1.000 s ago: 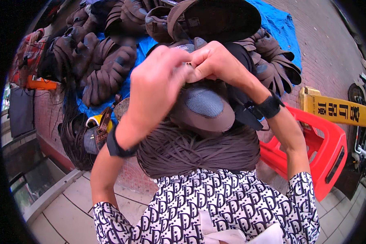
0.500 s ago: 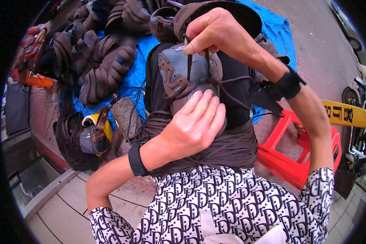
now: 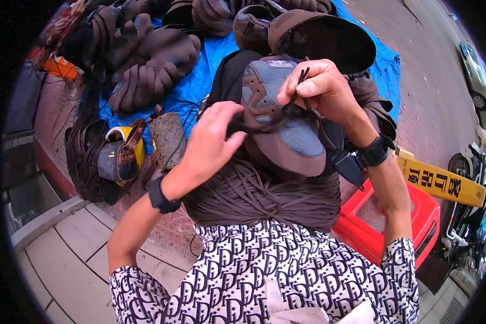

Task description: Insert laces into the eyelets of a shoe upper.

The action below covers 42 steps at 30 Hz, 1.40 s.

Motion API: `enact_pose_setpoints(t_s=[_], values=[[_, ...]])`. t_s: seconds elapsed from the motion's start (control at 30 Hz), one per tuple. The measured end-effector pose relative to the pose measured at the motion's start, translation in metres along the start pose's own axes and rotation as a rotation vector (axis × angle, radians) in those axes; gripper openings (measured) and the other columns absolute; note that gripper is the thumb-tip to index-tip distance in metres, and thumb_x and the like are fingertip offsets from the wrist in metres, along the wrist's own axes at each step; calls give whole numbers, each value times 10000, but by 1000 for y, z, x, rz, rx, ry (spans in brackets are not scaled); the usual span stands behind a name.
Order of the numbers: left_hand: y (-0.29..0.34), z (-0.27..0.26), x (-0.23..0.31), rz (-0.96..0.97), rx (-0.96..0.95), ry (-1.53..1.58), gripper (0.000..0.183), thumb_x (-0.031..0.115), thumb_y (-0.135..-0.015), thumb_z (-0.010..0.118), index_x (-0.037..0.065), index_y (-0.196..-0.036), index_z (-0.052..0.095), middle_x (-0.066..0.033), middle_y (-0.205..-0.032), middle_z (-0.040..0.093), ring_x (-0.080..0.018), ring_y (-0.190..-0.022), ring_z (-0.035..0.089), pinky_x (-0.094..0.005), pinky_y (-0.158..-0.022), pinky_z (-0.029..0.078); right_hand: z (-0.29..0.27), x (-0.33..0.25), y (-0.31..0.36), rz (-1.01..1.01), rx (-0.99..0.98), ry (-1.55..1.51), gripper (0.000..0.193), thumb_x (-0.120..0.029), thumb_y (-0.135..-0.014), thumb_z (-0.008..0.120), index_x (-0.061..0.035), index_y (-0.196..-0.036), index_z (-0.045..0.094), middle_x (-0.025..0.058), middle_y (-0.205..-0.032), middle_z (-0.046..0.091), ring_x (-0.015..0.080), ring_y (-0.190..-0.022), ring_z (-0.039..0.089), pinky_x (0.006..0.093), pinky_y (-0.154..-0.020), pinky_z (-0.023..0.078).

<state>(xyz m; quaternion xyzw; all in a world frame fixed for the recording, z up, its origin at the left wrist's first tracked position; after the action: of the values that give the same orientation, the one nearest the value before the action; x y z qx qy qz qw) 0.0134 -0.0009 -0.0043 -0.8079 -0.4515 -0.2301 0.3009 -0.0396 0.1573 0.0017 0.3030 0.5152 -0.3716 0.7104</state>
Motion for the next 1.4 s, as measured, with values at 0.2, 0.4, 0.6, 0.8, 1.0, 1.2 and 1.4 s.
enact_pose_setpoints(t_s=[0.2, 0.4, 0.6, 0.8, 1.0, 1.2, 1.4], values=[[-7, 10, 7, 103, -14, -45, 236, 0, -653, 593, -13, -877, 519, -143, -956, 533, -299, -900, 529, -330, -767, 440, -13, -4, 9, -29, -9, -113, 154, -117, -713, 612, 26, -767, 598, 119, -676, 617, 87, -485, 477, 176, -444, 355], [-18, 6, -2, -298, -207, 550, 48, 23, -762, 512, 19, -810, 516, -15, -657, 509, -95, -639, 510, -243, -639, 428, -26, -12, 14, -160, 164, -135, 150, -116, -735, 608, 27, -780, 598, 93, -613, 595, 81, -426, 434, 185, -409, 316], [-34, -74, 64, -753, -772, 658, 85, 65, -785, 532, 12, -852, 533, -50, -627, 552, -75, -506, 518, -185, -467, 393, -25, -2, 15, -99, 199, -111, 132, -100, -727, 623, 31, -729, 610, 86, -597, 588, 67, -419, 434, 179, -398, 316], [-41, -78, 116, 488, -47, -298, 149, 66, -687, 591, -2, -814, 552, -81, -743, 579, -227, -650, 571, -297, -544, 456, -17, -13, 13, 37, 174, 148, 144, -136, -724, 616, 1, -681, 618, 50, -553, 580, 51, -373, 418, 188, -359, 293], [-10, 52, 121, 734, -150, -647, 398, 151, -616, 578, -67, -946, 531, -154, -870, 556, -237, -774, 545, -287, -635, 462, -11, -19, -6, 19, 115, 382, 110, -108, -704, 636, 2, -701, 636, 32, -513, 548, 27, -367, 394, 176, -350, 267], [-24, 40, 104, 700, 22, -544, 347, 134, -618, 519, -70, -899, 537, -141, -826, 549, -210, -725, 522, -263, -591, 430, 5, -40, -27, -210, -105, 666, 110, -85, -660, 667, 11, -705, 639, 12, -520, 529, 40, -407, 434, 192, -369, 301], [9, 58, 111, 873, -175, -342, 321, 122, -574, 524, -53, -841, 551, -94, -749, 529, -176, -682, 502, -250, -554, 401, -14, -93, -26, -1000, -489, 1487, 117, -40, -764, 530, -13, -813, 632, 56, -655, 552, 119, -499, 540, 220, -435, 405]])
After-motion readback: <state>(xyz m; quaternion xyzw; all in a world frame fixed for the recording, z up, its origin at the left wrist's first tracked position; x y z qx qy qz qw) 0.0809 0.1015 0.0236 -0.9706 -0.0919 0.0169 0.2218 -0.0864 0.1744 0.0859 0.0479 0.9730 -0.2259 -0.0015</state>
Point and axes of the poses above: each hand's wrist, its own y-axis away from the middle knuckle, its own z-axis out of the palm, x = y × z, the point moved 7 cm from there along -y, towards the middle knuckle
